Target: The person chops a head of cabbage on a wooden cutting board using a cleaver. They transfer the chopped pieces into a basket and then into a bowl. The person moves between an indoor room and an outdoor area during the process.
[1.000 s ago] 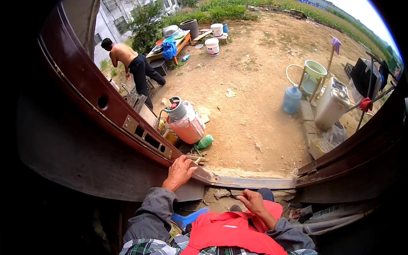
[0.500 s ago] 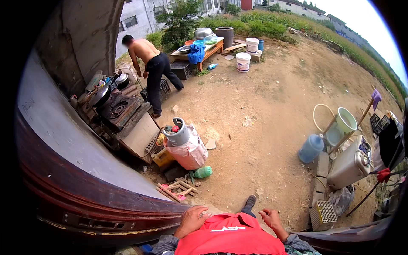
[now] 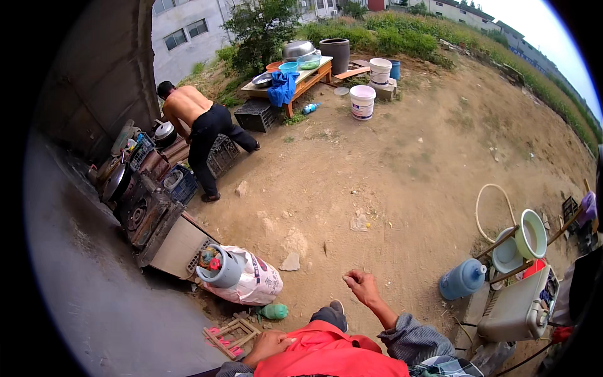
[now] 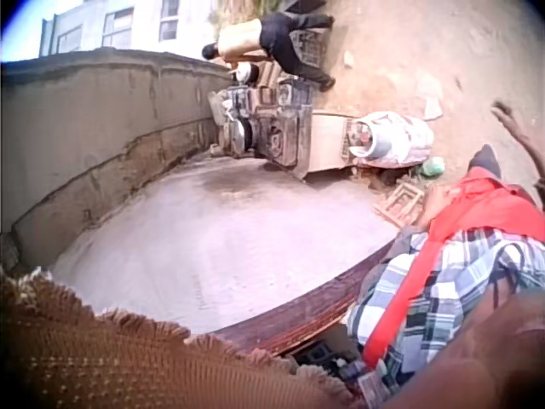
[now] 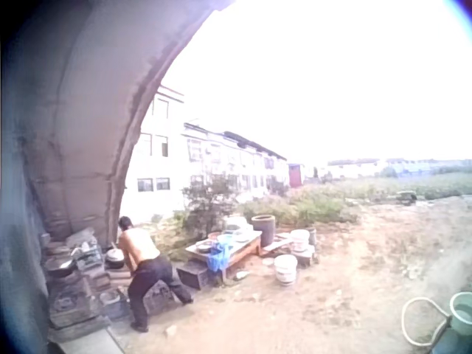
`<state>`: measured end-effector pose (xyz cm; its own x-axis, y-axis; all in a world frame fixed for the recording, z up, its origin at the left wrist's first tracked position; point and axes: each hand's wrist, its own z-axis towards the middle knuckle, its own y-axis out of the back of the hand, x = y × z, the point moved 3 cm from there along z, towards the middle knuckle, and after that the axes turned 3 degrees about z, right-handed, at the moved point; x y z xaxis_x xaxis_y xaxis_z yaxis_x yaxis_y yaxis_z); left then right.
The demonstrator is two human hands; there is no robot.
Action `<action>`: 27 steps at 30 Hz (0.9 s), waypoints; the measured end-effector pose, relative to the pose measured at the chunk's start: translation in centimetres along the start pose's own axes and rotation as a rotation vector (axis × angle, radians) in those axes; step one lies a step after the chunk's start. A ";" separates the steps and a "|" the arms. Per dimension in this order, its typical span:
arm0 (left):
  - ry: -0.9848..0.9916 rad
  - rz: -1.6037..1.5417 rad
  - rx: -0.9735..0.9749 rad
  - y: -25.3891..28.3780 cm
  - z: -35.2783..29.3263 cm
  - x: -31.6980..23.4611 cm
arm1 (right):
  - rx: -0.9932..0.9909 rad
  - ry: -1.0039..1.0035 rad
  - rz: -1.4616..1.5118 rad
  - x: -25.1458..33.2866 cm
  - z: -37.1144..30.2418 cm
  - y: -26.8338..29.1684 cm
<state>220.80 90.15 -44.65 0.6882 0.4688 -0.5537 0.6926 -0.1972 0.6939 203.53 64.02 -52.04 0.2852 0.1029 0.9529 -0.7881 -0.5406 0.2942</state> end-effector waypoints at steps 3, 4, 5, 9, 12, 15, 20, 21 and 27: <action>-0.149 -0.040 0.110 0.4 13.2 -1.3 | 0.176 0.098 -0.001 -0.9 10.6 -1.1; -0.135 0.000 0.154 0.1 17.9 0.0 | 0.238 0.128 -0.024 -1.2 14.8 -1.3; -0.160 -0.010 0.083 1.1 22.3 0.1 | 0.287 0.179 -0.071 -0.4 19.6 -0.7; -0.209 -0.026 -0.122 8.7 39.3 -3.8 | 0.191 0.049 -0.320 -5.9 34.4 7.2; -0.307 -0.042 -0.262 18.8 48.9 -7.2 | -0.023 -0.183 -0.287 -10.3 39.8 14.5; -0.361 -0.179 -0.285 26.1 58.3 -9.0 | -0.273 -0.598 0.127 -15.4 43.6 18.8; -0.339 -0.095 -0.423 34.9 77.5 -9.5 | -0.379 -1.009 0.166 -25.0 52.9 21.4; -0.332 -0.076 -0.459 36.6 81.3 -9.6 | -0.373 -1.032 0.157 -26.5 56.9 22.1; -0.109 -0.113 -0.531 48.6 98.7 -8.1 | -0.171 -0.533 -0.260 -24.1 103.5 21.8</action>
<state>270.23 -8.19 -51.89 0.6540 0.3646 -0.6628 0.5787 0.3232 0.7488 235.93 -36.62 -76.15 0.6785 -0.2417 0.6937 -0.7198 -0.4075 0.5620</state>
